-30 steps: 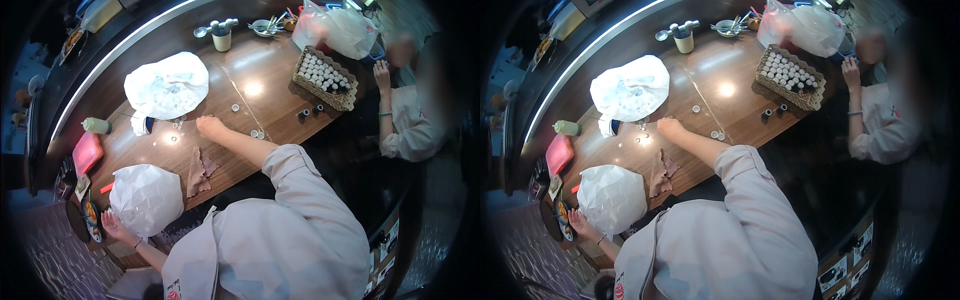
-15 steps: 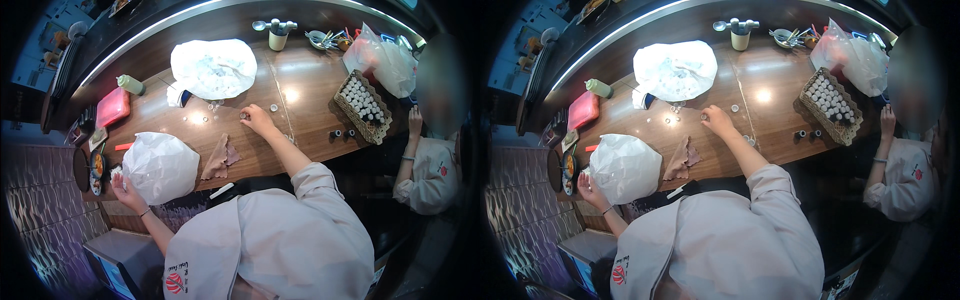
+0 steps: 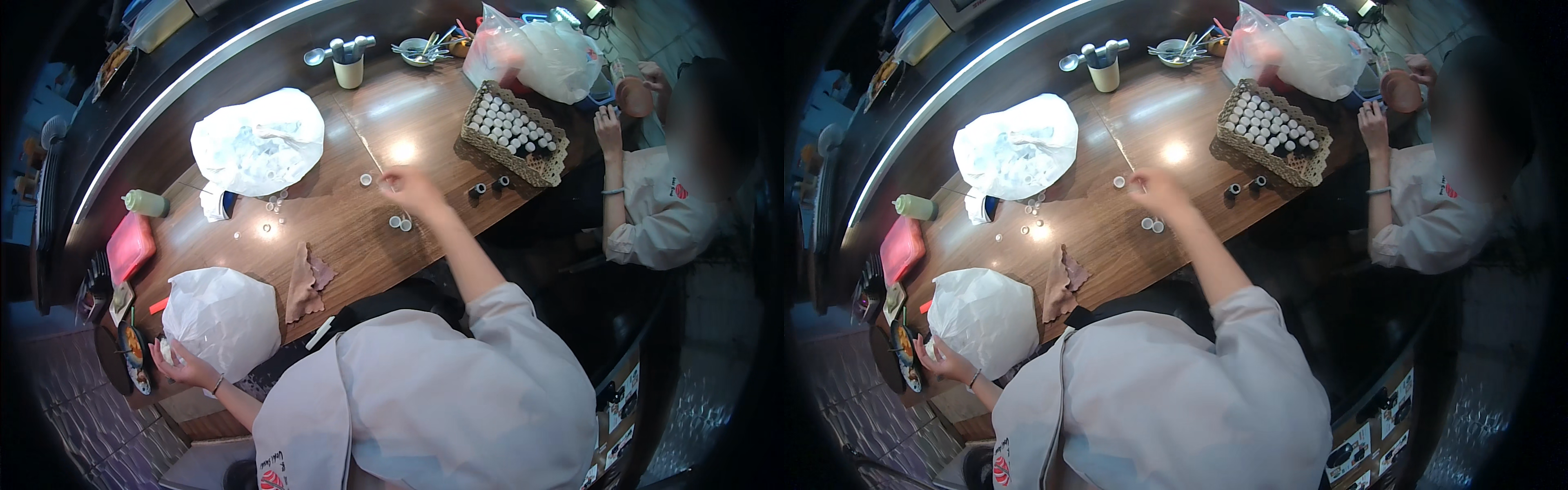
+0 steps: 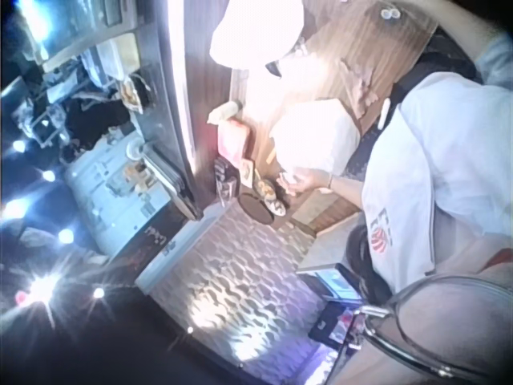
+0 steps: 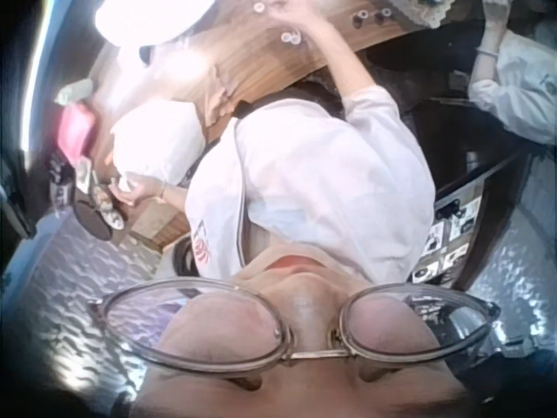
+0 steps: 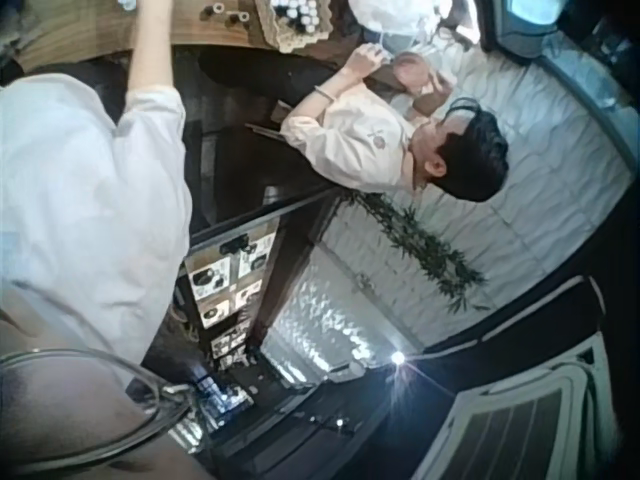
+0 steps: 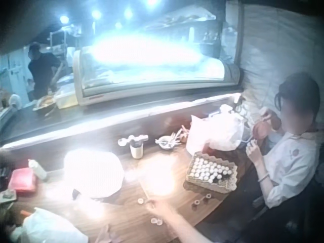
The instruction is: The person assembles small cylindrical capsules by hand, repeatedly picking up white caps and dark bodies, aligning them, and pressing them together. They place finished capsules into a woven basket and occasionally wipe the wooden table with a cloth. A coworker performs similar assembly across the table.
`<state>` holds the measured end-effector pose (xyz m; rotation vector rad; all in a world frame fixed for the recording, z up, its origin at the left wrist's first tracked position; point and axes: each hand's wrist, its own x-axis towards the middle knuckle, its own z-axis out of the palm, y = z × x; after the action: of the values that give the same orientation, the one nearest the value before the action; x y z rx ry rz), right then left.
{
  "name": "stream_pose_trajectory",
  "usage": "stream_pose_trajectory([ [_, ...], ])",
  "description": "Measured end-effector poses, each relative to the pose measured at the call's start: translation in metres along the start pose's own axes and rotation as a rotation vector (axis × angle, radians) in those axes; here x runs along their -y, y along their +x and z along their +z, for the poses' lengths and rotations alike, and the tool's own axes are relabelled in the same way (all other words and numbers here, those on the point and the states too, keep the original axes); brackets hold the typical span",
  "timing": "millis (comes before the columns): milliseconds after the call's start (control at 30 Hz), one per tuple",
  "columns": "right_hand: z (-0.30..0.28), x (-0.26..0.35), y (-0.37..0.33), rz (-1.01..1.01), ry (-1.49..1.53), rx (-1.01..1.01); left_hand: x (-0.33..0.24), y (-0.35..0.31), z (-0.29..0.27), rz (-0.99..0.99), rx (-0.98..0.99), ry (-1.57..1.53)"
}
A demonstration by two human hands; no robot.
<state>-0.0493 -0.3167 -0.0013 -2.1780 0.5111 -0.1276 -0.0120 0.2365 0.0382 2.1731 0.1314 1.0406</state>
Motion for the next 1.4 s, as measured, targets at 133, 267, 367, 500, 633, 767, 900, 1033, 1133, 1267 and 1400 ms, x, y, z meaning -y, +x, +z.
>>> stream_pose_trajectory([
  [133, -0.091, -0.075, -0.039, 0.070, -0.245, -0.262, -0.013, -0.006, 0.008, -0.020, 0.016, -0.044],
  [267, -0.117, -0.100, -0.062, 0.222, -0.362, -0.302, -0.031, -0.006, 0.022, 0.005, 0.054, 0.089],
  [367, -0.115, -0.107, -0.066, 0.277, -0.377, -0.312, -0.033, -0.002, 0.031, 0.074, 0.041, 0.061],
  [500, -0.109, -0.120, -0.064, 0.274, -0.316, -0.380, -0.032, 0.000, 0.036, 0.135, 0.031, 0.035],
  [633, -0.106, -0.132, -0.061, 0.262, -0.283, -0.415, -0.042, -0.004, 0.033, 0.075, 0.036, 0.086],
  [767, -0.102, -0.141, -0.055, 0.241, -0.179, -0.400, -0.038, -0.004, 0.027, 0.085, 0.003, 0.130],
  [900, -0.091, -0.139, -0.051, 0.252, -0.022, -0.356, -0.042, -0.003, 0.029, 0.089, 0.002, 0.089],
  [1033, -0.048, -0.169, -0.065, 0.073, -0.243, -0.408, -0.062, 0.006, 0.036, 0.078, -0.017, 0.026],
  [1133, -0.043, -0.166, -0.068, 0.135, 0.006, -0.428, -0.050, 0.005, 0.050, 0.029, -0.114, -0.107],
  [1267, -0.068, -0.166, -0.061, 0.143, 0.185, -0.414, -0.074, 0.007, 0.075, 0.056, -0.093, -0.274],
  [1400, -0.112, -0.152, -0.070, 0.042, -0.086, -0.279, -0.095, -0.012, 0.090, 0.088, 0.084, -0.300],
])
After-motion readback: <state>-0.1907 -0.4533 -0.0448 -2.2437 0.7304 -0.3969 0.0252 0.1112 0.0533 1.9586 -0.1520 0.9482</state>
